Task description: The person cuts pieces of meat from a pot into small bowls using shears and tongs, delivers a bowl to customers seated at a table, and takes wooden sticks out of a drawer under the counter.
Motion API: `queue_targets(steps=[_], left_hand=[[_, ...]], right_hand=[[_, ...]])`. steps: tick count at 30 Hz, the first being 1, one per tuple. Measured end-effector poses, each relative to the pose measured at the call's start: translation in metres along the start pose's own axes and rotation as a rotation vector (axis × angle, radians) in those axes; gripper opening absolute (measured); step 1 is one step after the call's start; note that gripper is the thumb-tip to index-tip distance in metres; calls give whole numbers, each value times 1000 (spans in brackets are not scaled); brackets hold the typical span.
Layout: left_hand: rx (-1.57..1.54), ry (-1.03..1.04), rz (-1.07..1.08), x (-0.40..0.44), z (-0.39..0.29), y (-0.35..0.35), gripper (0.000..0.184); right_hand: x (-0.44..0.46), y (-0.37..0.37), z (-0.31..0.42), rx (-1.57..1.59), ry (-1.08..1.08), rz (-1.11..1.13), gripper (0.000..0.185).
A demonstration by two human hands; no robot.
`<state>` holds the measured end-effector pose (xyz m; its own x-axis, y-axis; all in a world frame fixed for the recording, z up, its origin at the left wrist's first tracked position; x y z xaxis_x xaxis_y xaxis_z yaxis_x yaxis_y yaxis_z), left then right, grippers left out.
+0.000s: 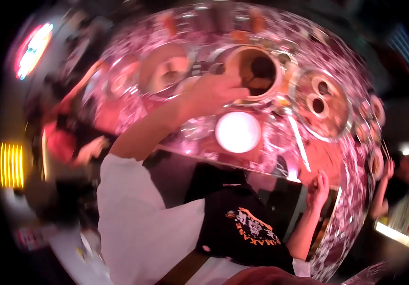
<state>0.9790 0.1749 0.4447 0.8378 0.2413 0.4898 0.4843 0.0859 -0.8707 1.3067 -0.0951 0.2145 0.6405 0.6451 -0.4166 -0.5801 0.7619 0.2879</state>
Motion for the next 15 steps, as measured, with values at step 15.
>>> queue_targets(steps=[15], left_hand=[[550,-916,-192,-337,278,-228,23]], right_hand=[[-71,185,-59,-181,58,455,19]])
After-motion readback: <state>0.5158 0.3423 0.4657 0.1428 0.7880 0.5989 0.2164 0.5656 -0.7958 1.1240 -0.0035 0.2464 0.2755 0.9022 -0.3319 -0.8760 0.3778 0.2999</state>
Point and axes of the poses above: each hand's wrist, its own x-axis towards the middle knuckle, its own y-axis out of the palm, z = x × y, the point moved 6 cm from there along x, towards the middle knuckle, and after that the axes turned 5 degrees about -z, right-handed, at the moved point
